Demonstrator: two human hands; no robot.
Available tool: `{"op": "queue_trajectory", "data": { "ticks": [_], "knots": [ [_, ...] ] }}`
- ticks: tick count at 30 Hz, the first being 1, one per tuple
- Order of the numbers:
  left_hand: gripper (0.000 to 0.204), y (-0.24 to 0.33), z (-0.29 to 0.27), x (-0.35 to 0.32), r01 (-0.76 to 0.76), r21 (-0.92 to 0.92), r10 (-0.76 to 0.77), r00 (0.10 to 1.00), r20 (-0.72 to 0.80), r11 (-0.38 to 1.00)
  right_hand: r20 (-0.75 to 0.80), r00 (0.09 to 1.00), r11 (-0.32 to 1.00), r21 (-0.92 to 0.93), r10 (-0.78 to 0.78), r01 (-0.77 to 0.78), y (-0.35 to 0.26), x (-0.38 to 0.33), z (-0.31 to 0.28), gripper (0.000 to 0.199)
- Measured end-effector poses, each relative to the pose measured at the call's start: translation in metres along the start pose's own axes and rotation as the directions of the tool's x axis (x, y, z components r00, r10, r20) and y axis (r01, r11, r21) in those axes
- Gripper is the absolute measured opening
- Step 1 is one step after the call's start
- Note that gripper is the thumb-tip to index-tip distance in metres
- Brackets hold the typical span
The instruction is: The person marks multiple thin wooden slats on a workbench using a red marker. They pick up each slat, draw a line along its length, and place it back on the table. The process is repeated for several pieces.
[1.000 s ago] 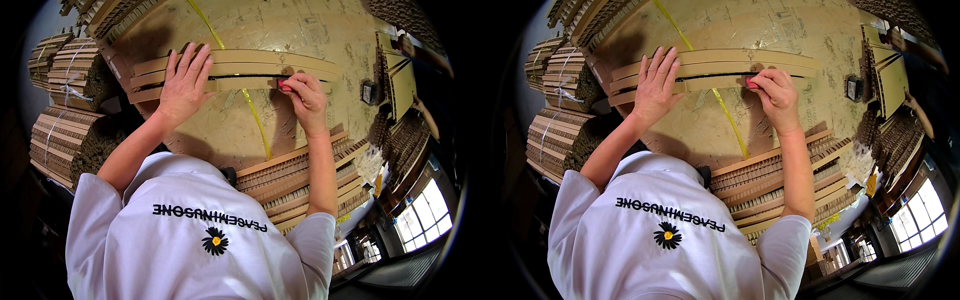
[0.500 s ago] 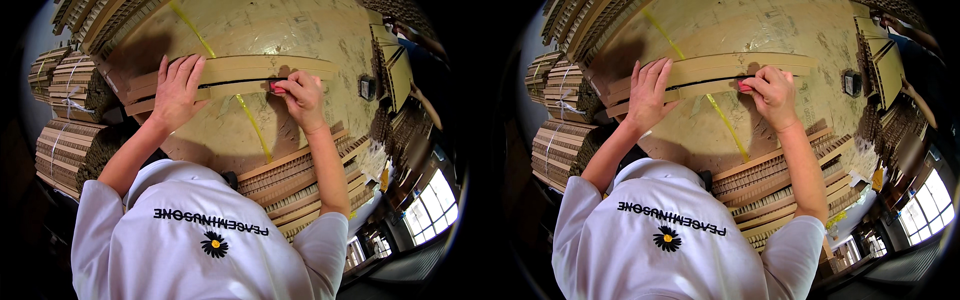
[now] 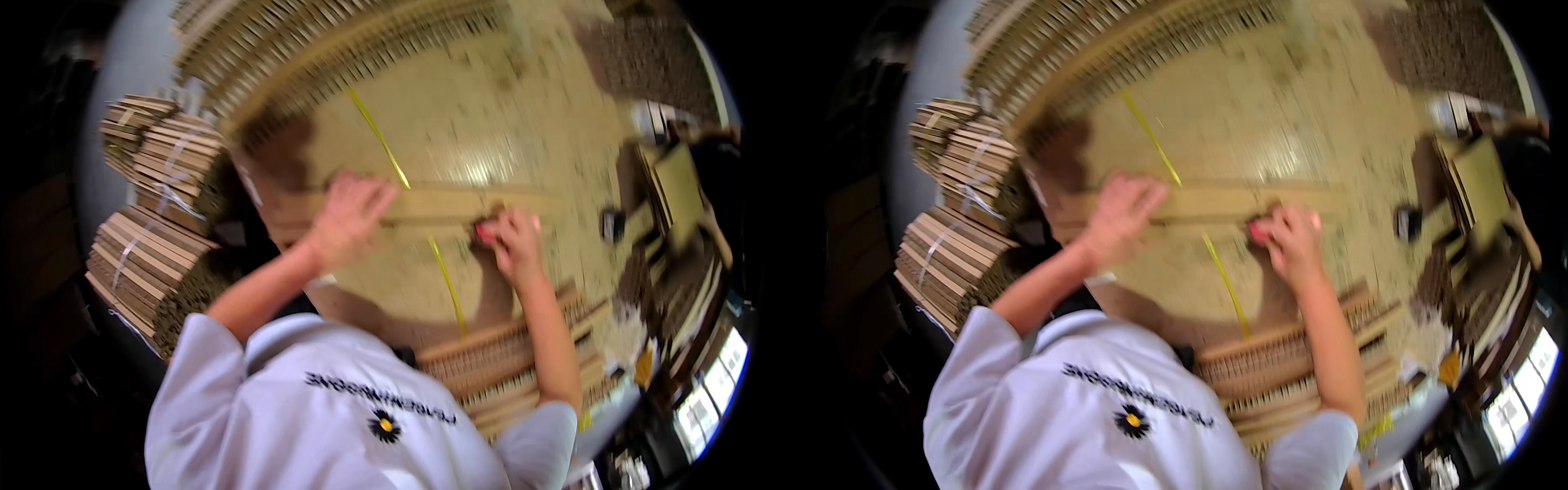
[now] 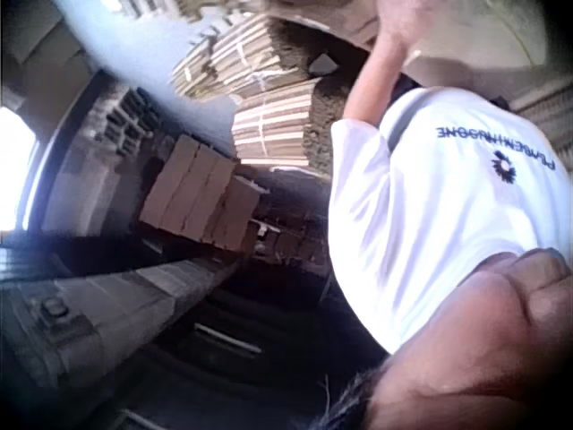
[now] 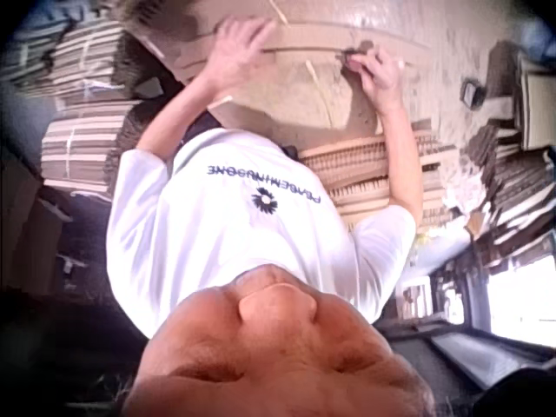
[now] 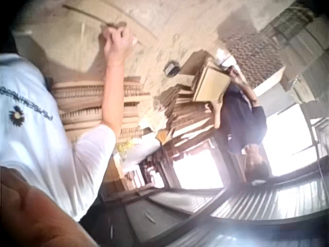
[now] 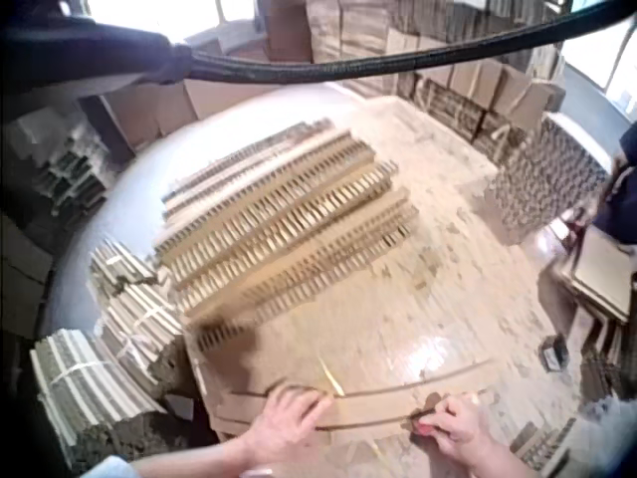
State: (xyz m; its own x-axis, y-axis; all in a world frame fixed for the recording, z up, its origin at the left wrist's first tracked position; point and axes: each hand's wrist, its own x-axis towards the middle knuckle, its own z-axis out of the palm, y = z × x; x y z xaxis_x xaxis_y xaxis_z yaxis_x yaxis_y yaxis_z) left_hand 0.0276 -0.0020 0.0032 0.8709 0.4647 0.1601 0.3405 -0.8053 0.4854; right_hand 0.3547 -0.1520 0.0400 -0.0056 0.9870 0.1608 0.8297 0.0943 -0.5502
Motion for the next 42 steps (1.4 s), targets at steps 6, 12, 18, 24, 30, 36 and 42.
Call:
{"op": "queue_trajectory", "data": {
  "ticks": [6,12,18,24,30,36,42],
  "knots": [
    [0.102,0.012,-0.004,0.001,0.073,-0.024,-0.071,0.995,0.068,0.997,-0.043,0.993,0.991,0.085,0.106,-0.102,-0.014,-0.001,-0.003,0.021],
    [0.085,-0.009,-0.130,0.031,0.171,0.060,-0.163,0.980,-0.116,0.984,-0.415,0.820,0.896,0.374,0.394,-0.241,-0.100,-0.007,-0.034,0.020],
    [0.072,-0.121,-0.279,0.170,0.422,0.252,-0.341,0.888,-0.308,0.871,-0.533,0.595,0.797,0.447,0.602,-0.405,-0.172,-0.088,-0.066,0.019],
    [0.057,-0.221,-0.268,0.215,0.145,0.572,0.153,0.885,-0.440,0.807,-0.691,0.133,0.683,0.631,0.710,-0.367,-0.211,-0.159,-0.100,0.011],
    [0.043,0.088,-0.018,0.089,0.406,-0.429,-0.112,0.818,0.565,0.807,-0.536,-0.187,0.559,0.823,0.823,0.104,-0.255,-0.256,-0.063,0.016],
    [0.092,0.218,0.081,-0.029,0.163,-0.348,0.083,0.799,0.595,0.923,-0.343,-0.228,0.369,0.926,0.911,0.083,-0.257,-0.186,0.024,0.017],
    [0.088,0.212,0.089,-0.044,0.188,-0.385,0.093,0.791,0.605,0.904,-0.588,-0.218,0.474,0.779,0.779,-0.410,-0.219,-0.200,0.085,0.017]
  ]
}}
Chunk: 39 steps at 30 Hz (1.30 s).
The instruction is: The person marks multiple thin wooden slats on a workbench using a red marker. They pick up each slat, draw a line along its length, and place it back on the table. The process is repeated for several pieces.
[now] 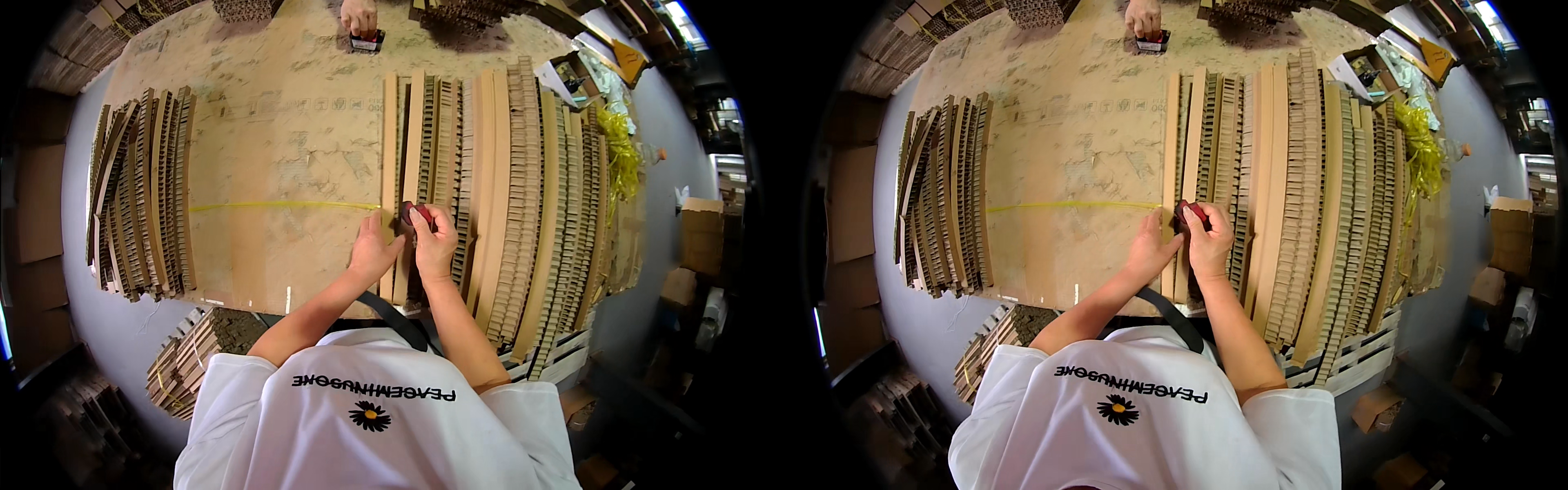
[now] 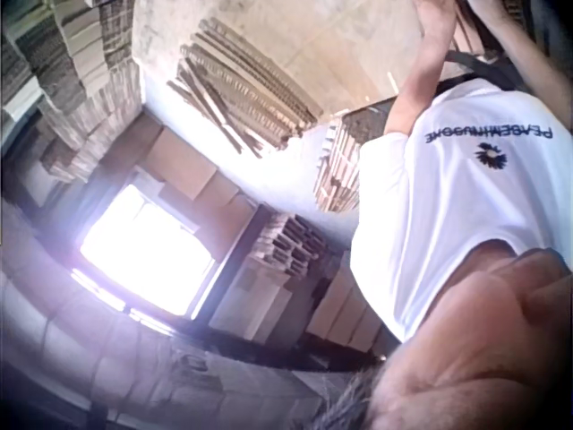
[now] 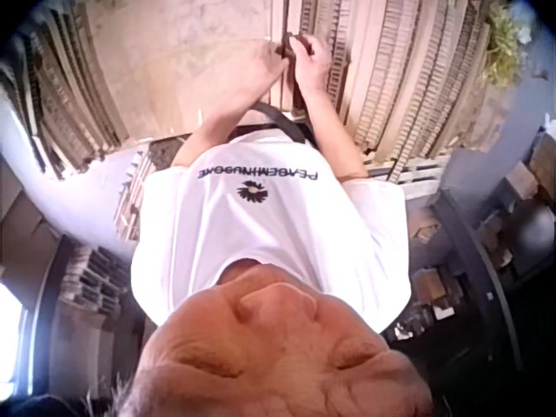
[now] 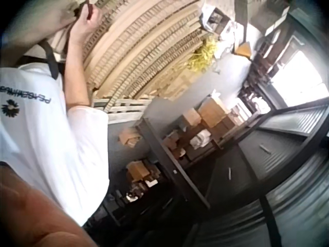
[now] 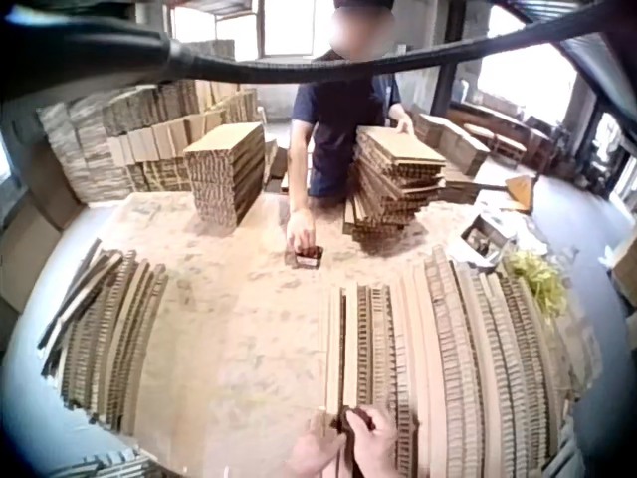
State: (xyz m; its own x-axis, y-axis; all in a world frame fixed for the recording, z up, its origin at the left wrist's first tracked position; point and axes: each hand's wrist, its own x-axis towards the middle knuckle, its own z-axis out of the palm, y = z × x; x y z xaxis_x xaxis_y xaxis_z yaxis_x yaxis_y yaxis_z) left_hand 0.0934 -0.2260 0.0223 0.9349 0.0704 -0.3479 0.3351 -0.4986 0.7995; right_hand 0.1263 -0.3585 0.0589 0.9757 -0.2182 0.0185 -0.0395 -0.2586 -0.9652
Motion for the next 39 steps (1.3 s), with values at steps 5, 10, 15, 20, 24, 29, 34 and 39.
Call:
{"op": "queue_trajectory", "data": {
  "ticks": [5,10,15,20,24,29,34,39],
  "knots": [
    [0.066,-0.024,-0.015,-0.004,-0.019,-0.284,0.006,0.999,-0.046,0.959,0.072,0.972,0.851,0.473,0.223,-0.231,-0.015,-0.008,0.046,0.014],
    [0.054,-0.081,-0.098,-0.021,0.042,-0.165,-0.090,0.952,-0.292,0.985,0.178,0.974,0.869,0.447,0.143,-0.210,-0.038,-0.026,0.087,0.014],
    [0.059,-0.091,-0.132,-0.031,-0.009,0.262,0.136,0.870,-0.474,0.965,-0.022,0.987,0.979,0.134,0.160,-0.155,-0.016,0.007,0.021,0.015],
    [0.042,-0.055,-0.112,-0.079,-0.582,0.289,0.645,0.730,-0.226,0.760,0.012,0.980,0.936,0.294,0.199,-0.194,0.036,0.007,0.036,0.019],
    [0.047,-0.112,-0.012,-0.167,-0.122,-0.620,0.515,0.689,0.509,0.775,0.030,0.986,0.948,0.271,0.164,-0.166,0.027,0.000,0.064,0.017],
    [0.059,-0.200,0.005,-0.185,-0.055,0.189,-0.142,0.466,0.873,0.981,0.062,0.983,0.941,0.281,0.175,-0.186,-0.006,-0.001,0.077,0.019],
    [0.022,-0.149,-0.127,-0.182,0.499,-0.204,-0.277,0.726,0.629,0.842,-0.018,0.988,0.920,0.366,0.155,-0.138,0.027,0.018,0.030,0.019],
    [0.021,-0.093,-0.178,-0.093,0.018,0.068,0.000,0.966,-0.260,0.998,0.093,0.969,0.811,0.532,0.231,-0.244,0.025,0.001,0.079,0.017]
  ]
}}
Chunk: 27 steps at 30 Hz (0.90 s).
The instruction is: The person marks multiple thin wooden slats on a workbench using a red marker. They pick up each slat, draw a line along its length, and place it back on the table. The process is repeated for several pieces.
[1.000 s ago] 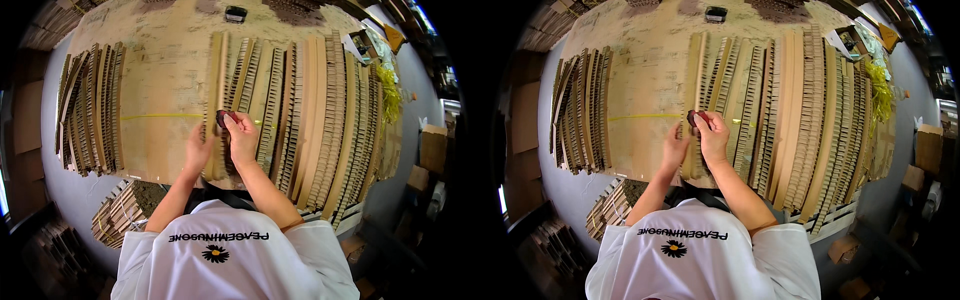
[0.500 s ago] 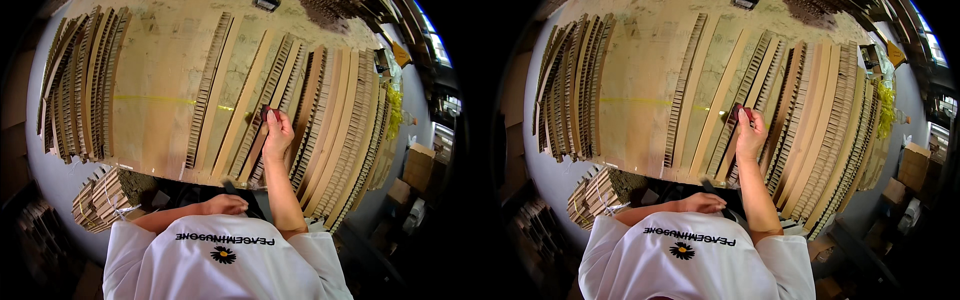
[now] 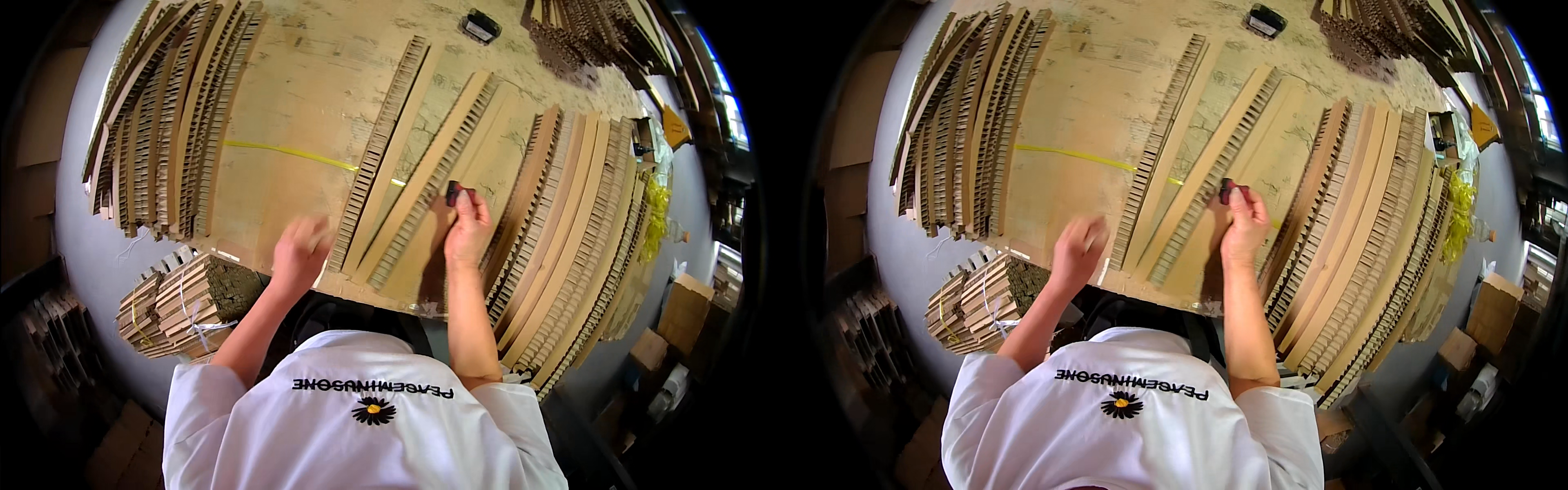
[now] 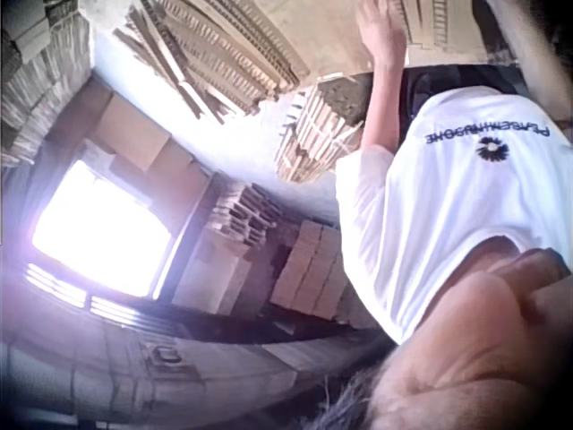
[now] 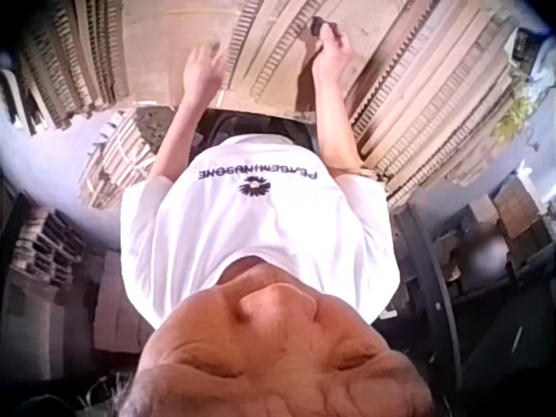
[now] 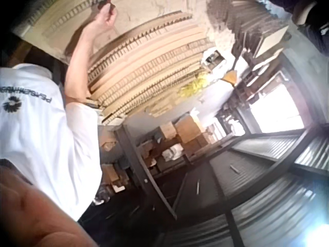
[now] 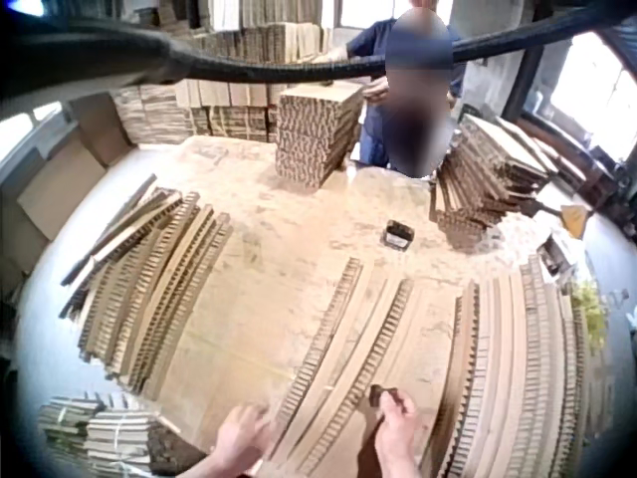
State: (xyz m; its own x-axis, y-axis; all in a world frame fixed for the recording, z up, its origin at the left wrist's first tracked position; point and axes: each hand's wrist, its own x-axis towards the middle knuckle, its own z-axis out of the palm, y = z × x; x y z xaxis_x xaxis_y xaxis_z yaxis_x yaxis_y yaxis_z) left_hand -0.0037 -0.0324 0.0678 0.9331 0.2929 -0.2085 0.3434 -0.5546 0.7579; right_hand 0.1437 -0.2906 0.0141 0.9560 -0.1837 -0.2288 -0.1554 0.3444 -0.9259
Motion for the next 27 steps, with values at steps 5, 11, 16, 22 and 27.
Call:
{"op": "queue_trajectory", "data": {
  "ticks": [5,11,16,22,27],
  "knots": [
    [0.033,-0.018,0.038,0.041,0.138,-0.020,-0.139,0.972,-0.190,0.990,0.152,0.986,0.996,0.047,0.074,-0.082,0.024,-0.021,0.055,0.016],
    [0.029,-0.049,0.033,0.048,0.143,0.013,-0.134,0.951,-0.279,0.990,0.297,0.936,0.981,-0.020,0.191,-0.194,0.044,-0.009,0.075,0.019],
    [0.031,-0.059,0.028,0.054,0.155,0.006,-0.139,0.900,-0.414,0.988,0.252,0.951,0.982,0.005,0.181,-0.189,0.027,0.002,0.079,0.018],
    [0.022,-0.017,0.011,0.034,-0.036,0.389,0.233,0.849,-0.474,0.921,0.203,0.952,0.968,0.048,0.231,-0.245,0.013,0.020,0.052,0.018],
    [0.008,0.019,0.057,-0.065,0.006,0.336,0.119,0.929,-0.351,0.942,0.214,0.956,0.973,0.066,0.201,-0.219,0.000,0.022,0.049,0.019]
  ]
}}
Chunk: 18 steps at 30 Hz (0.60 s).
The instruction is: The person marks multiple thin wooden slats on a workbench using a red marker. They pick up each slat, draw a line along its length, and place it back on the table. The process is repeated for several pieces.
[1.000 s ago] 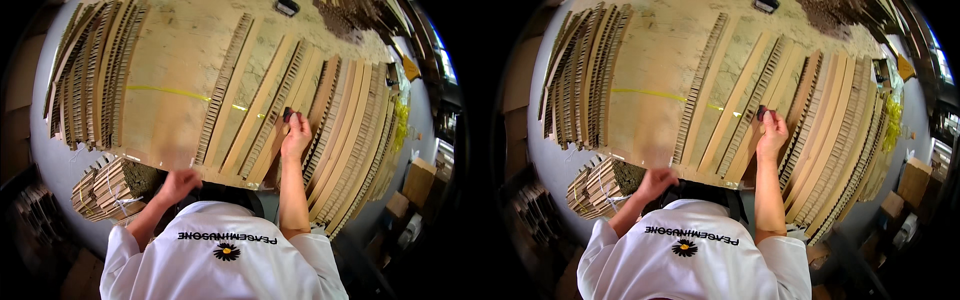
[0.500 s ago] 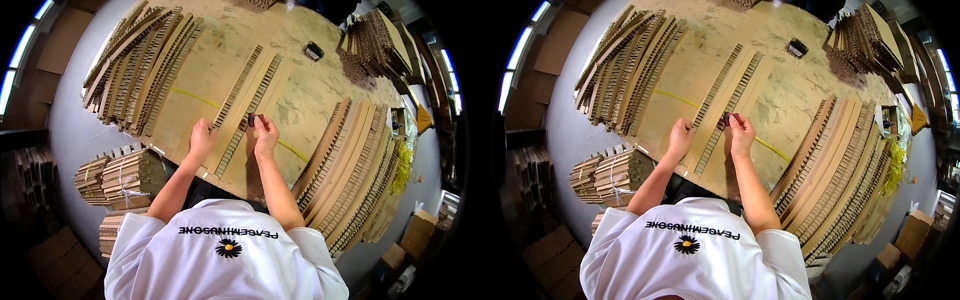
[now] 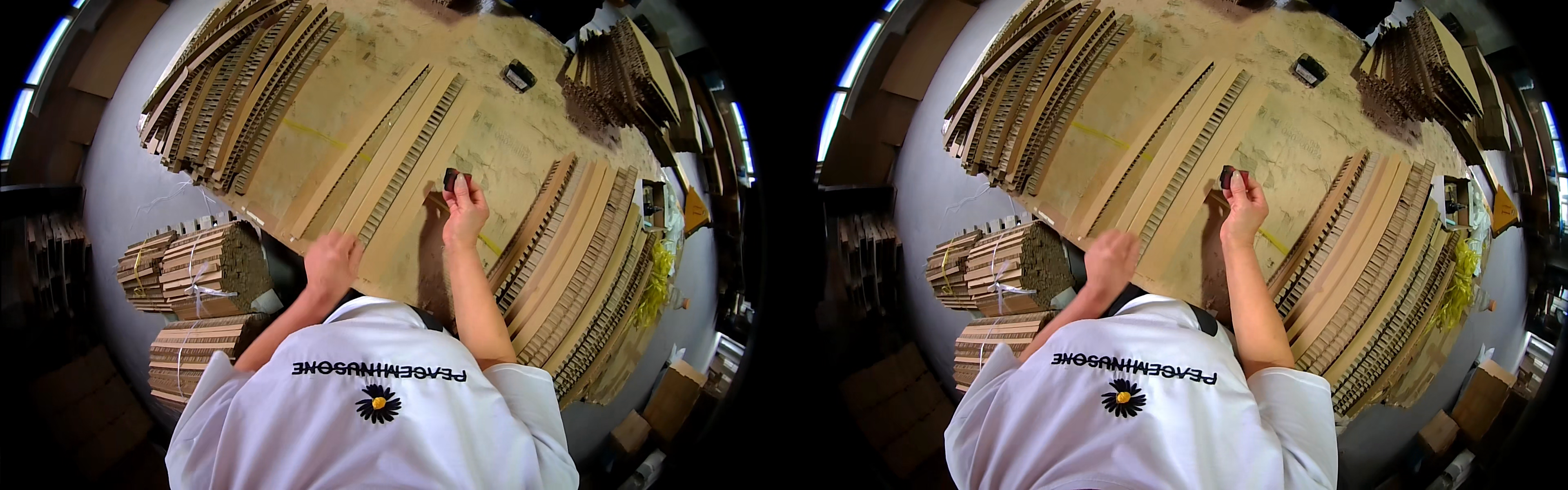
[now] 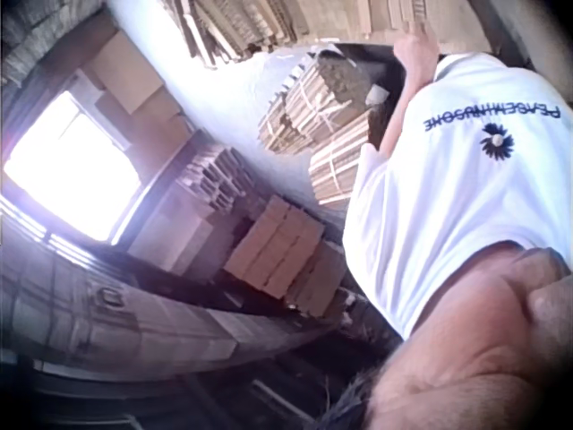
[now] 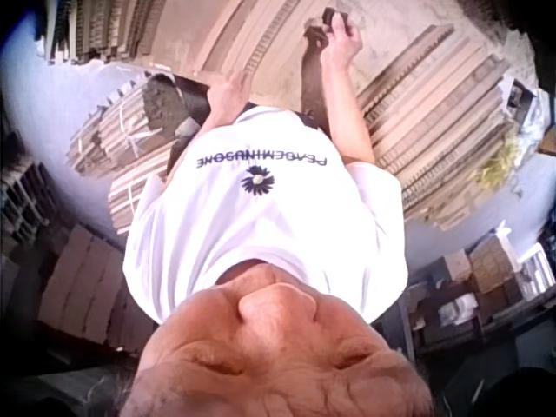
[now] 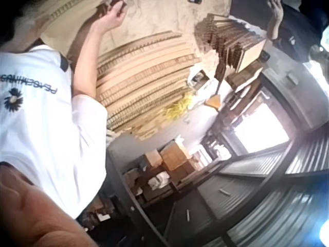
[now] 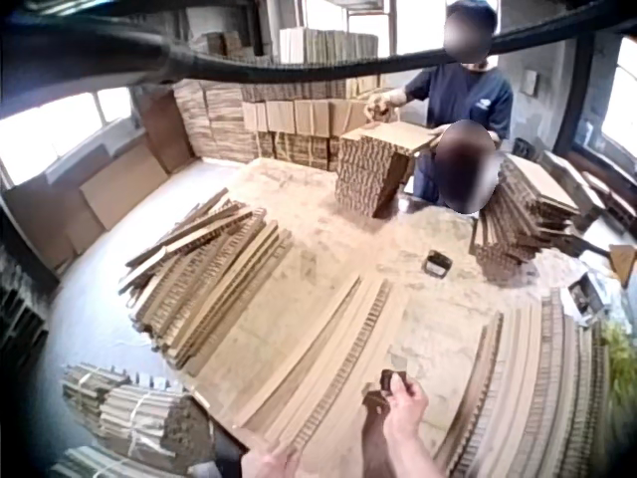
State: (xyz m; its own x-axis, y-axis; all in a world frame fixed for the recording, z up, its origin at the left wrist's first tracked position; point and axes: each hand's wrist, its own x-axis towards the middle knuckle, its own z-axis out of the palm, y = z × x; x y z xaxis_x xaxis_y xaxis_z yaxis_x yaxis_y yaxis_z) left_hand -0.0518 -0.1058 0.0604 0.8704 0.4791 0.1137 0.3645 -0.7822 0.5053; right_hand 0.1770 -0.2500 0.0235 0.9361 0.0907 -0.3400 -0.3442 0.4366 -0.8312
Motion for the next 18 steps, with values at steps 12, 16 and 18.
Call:
{"op": "queue_trajectory", "data": {
  "ticks": [12,16,18],
  "knots": [
    [0.024,-0.002,0.033,-0.051,0.699,-0.662,-0.604,0.413,0.681,-0.268,0.125,0.987,0.991,-0.096,0.103,-0.092,0.024,-0.025,0.005,0.017],
    [0.016,0.001,0.040,-0.052,0.686,-0.713,-0.703,0.437,0.562,-0.144,0.124,0.988,0.992,-0.098,0.092,-0.080,0.020,-0.025,0.006,0.016],
    [0.014,-0.002,0.045,-0.056,0.631,-0.776,-0.765,0.496,0.412,-0.009,0.114,0.990,0.993,-0.094,0.085,-0.074,0.016,-0.025,0.003,0.015]
  ]
}}
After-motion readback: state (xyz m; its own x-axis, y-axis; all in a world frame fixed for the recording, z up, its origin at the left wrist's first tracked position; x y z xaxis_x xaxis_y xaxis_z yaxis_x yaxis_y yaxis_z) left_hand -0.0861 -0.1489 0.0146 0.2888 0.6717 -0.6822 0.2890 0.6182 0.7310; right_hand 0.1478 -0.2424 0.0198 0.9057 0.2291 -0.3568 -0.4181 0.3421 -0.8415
